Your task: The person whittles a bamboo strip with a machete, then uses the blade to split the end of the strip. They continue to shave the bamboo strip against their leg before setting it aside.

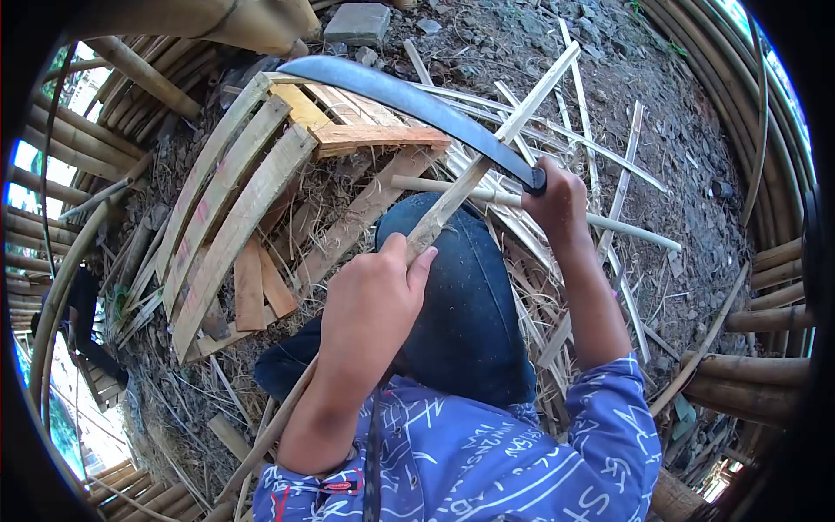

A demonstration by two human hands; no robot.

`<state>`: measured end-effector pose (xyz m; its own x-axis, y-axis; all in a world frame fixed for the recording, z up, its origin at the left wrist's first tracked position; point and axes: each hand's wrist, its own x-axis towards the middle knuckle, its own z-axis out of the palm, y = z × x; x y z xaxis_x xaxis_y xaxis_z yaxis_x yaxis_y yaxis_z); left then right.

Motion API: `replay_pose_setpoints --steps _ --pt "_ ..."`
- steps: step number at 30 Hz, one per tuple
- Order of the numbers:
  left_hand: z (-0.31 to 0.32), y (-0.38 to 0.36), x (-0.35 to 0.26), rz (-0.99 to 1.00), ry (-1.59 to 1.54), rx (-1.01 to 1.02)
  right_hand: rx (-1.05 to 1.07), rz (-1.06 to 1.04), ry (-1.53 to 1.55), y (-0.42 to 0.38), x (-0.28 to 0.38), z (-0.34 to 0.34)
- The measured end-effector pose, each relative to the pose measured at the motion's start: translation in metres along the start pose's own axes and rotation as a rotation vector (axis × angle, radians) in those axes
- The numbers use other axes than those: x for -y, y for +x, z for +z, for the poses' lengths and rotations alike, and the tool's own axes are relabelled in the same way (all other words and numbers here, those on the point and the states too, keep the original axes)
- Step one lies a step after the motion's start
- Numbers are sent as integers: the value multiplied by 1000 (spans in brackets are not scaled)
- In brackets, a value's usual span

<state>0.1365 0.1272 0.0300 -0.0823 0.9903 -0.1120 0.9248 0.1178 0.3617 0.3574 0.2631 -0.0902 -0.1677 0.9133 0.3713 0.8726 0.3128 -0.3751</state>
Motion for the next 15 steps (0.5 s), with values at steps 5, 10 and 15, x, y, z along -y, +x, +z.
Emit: replay_pose_setpoints --steps 5,10,15 --pt "0 0 -3 -74 -81 -6 -64 -37 -11 6 -4 9" --pt "-4 -8 1 -86 -87 -9 -43 102 -56 20 -20 11" --pt "-6 -29 15 -151 -105 4 -112 497 -68 40 -114 -2"
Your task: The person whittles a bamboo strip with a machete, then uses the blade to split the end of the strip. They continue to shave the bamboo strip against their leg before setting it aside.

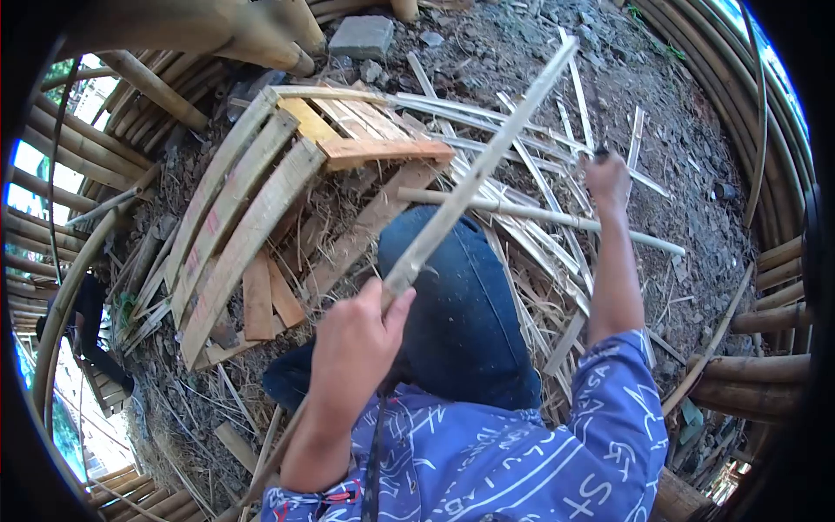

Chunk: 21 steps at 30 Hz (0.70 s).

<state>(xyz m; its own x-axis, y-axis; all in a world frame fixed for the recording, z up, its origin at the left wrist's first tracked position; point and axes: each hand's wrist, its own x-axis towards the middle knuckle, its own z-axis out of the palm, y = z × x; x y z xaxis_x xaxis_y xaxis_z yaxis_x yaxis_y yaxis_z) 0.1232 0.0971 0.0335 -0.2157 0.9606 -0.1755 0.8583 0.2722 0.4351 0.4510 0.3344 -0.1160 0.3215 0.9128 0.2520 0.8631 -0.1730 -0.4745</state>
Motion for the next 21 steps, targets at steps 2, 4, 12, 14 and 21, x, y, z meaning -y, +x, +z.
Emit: replay_pose_setpoints --steps 2,4,12,14,21 --pt "8 -1 8 28 -79 29 -78 18 96 -18 -18 -3" --pt "5 3 5 20 -111 36 -143 -86 195 -45 -20 -12" --pt "-1 21 -13 36 -33 173 166 -309 460 -128 77 -76" --pt "1 22 -13 55 -105 144 210 -482 355 -131 88 -73" --pt "4 16 -12 113 -33 43 314 -555 209 -118 90 -36"
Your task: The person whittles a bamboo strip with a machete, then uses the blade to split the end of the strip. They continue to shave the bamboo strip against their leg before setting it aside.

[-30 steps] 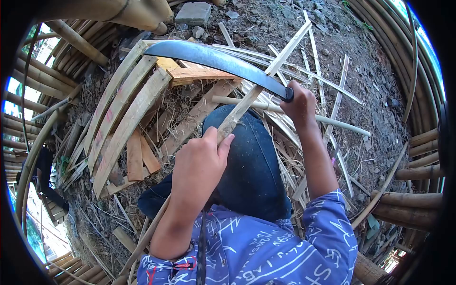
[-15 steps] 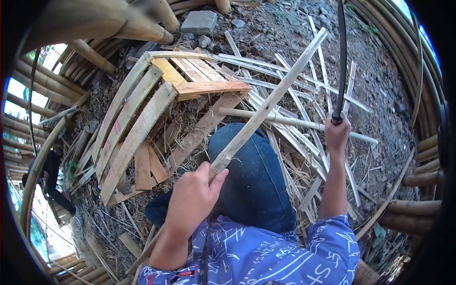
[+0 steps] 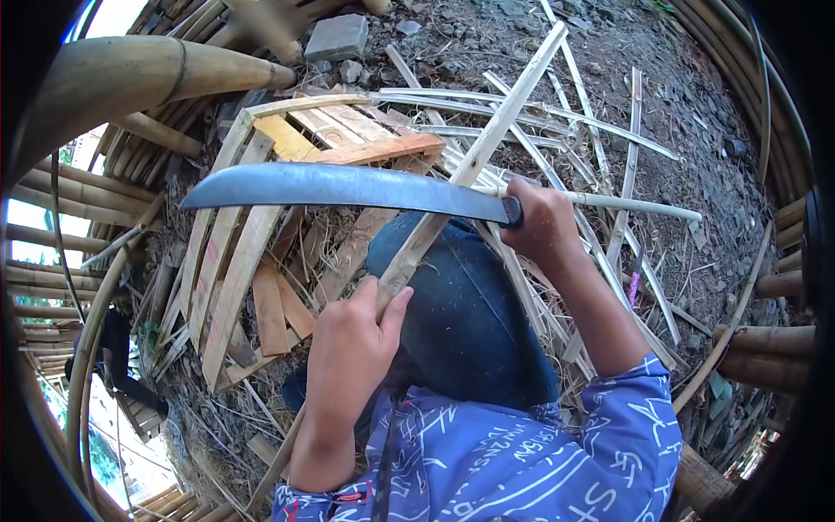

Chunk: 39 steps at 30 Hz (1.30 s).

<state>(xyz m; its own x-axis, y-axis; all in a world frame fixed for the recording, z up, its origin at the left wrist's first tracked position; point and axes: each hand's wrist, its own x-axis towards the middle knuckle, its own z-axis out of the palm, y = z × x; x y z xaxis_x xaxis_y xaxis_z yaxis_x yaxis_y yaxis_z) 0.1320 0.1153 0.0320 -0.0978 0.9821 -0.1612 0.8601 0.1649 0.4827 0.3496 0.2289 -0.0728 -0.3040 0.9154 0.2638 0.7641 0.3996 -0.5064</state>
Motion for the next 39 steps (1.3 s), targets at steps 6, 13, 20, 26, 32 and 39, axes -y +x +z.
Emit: replay_pose_setpoints --steps 6,13,20,26,32,39 --pt "1 -2 -2 4 -9 -19 -83 -29 -10 10 -12 9" --pt "-1 -5 -3 -23 -12 -21 -123 -4 -90 19 -26 13" --pt "-6 -16 5 -46 51 -14 -245 362 -262 51 -90 10" --pt "-5 -34 30 -155 -107 49 -278 647 -129 39 -156 -7" --pt "-17 -18 25 -141 -86 167 -365 517 155 -16 -75 -17" --pt "-6 -10 6 -91 -65 109 -145 63 93 -27 22 -27"
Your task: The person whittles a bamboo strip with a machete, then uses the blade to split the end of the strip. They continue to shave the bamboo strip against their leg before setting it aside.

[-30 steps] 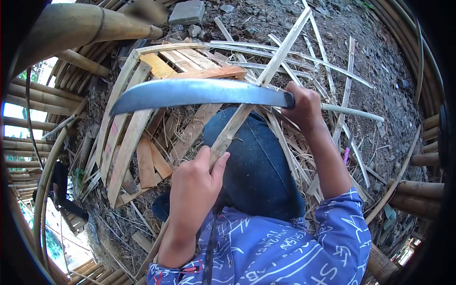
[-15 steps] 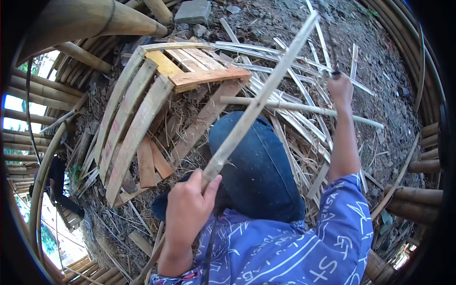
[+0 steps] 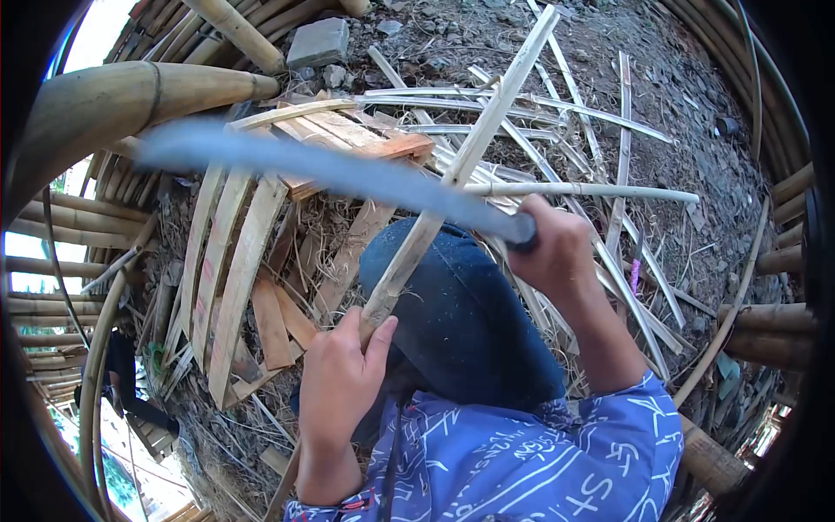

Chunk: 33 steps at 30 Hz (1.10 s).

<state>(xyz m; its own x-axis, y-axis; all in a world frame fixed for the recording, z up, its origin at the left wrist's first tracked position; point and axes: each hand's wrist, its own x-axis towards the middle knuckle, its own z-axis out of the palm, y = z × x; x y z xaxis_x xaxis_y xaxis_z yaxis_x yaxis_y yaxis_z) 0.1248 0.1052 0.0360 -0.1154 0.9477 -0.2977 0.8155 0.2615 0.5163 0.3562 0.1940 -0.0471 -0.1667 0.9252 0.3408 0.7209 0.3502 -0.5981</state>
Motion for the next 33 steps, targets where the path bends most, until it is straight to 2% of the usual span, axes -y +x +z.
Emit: replay_pose_setpoints --steps 4,6,12,15,16,18,22,26,28,30,32,33 --pt "4 -6 -2 98 65 -88 95 -92 -85 8 -12 17" --pt "5 -8 -2 107 92 -116 102 3 -81 17 -27 28" --pt "4 -8 -1 132 141 -133 -7 -64 -118 36 -55 42" --pt "0 -21 4 61 163 -99 -194 282 -242 71 -115 40" --pt "0 -24 7 26 120 -84 -158 357 -280 81 -129 32" --pt "-4 -21 13 -3 81 -98 -225 424 -294 87 -162 31" --pt "-4 -15 21 -75 -50 37 -192 468 22 59 -145 32" --pt "-3 -11 20 -43 -43 63 -163 406 283 23 -69 19" --pt "-3 -8 18 -3 -49 47 -138 271 223 8 -40 17" --pt "-4 -9 15 18 5 15 -29 260 249 3 -16 10" --pt "0 -12 12 69 29 -2 -3 122 74 -1 -18 12" --pt "1 -15 12 105 44 -27 -9 130 70 0 -20 11"
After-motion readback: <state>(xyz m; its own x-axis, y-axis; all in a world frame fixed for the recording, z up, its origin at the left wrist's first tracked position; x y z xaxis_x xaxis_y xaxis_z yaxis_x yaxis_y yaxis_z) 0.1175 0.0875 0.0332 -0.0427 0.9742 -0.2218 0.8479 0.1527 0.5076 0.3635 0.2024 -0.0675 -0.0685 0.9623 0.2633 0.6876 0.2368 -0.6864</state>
